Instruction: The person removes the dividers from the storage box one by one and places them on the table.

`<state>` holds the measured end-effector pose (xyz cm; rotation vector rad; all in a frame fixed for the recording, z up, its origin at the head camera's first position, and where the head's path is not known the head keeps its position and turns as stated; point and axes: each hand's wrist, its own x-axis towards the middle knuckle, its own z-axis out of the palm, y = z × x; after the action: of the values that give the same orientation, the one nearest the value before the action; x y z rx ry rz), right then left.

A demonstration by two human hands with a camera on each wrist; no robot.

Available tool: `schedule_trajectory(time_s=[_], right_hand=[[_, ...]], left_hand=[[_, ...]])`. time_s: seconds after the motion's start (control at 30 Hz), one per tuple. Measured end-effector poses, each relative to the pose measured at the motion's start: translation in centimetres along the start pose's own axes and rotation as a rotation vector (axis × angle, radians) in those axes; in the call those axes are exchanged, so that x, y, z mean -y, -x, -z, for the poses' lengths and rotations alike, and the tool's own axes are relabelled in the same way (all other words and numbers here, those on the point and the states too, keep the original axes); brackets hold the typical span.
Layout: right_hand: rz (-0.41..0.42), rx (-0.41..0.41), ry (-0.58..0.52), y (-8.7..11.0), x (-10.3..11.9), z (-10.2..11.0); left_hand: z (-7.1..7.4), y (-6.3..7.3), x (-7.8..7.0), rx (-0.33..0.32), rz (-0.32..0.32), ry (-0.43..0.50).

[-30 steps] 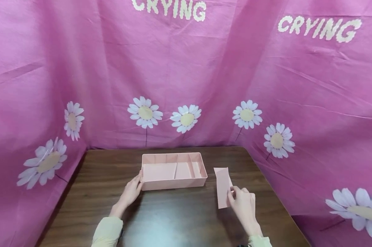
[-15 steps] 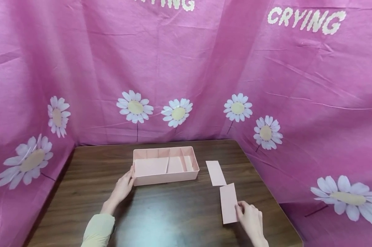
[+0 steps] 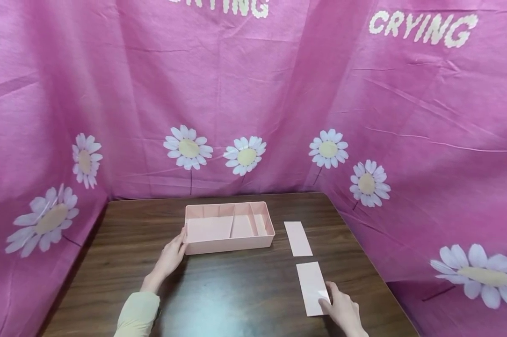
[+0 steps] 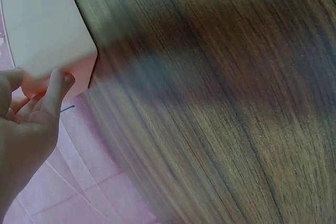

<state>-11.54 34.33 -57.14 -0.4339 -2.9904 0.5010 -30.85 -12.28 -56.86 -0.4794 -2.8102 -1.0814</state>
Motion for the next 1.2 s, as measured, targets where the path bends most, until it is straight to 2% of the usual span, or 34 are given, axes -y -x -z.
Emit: schedule_trajectory(time_s=[0.13,0.47,0.7,0.9,1.03,1.2], right_hand=[[0.011,0.069,0.027,0.0,-0.1,-0.3],[0.044,0.078,0.083,0.1,0.6,-0.7],[0.043,0.109,0.085,-0.2,0.0,-0.7],[0.067,0.129,0.096,-1.0,0.1,-0.6],[0.09,0.109,0.134,-1.6,0.4,-0.3],[0.153,0.015,0.152,-3.2,1.5,0.3]], left_hand=[[-0.2,-0.1,0.2,-0.017,-0.006,0.002],[-0.4,-0.2,0.6,-0.053,-0.019,-0.001],[-0.4,-0.1,0.6,-0.039,-0.009,0.009],[0.0,0.0,0.8,-0.056,-0.014,-0.001],[0.0,0.0,0.7,-0.072,-0.029,0.007],[-0.5,0.0,0.5,-0.057,-0.031,0.027]])
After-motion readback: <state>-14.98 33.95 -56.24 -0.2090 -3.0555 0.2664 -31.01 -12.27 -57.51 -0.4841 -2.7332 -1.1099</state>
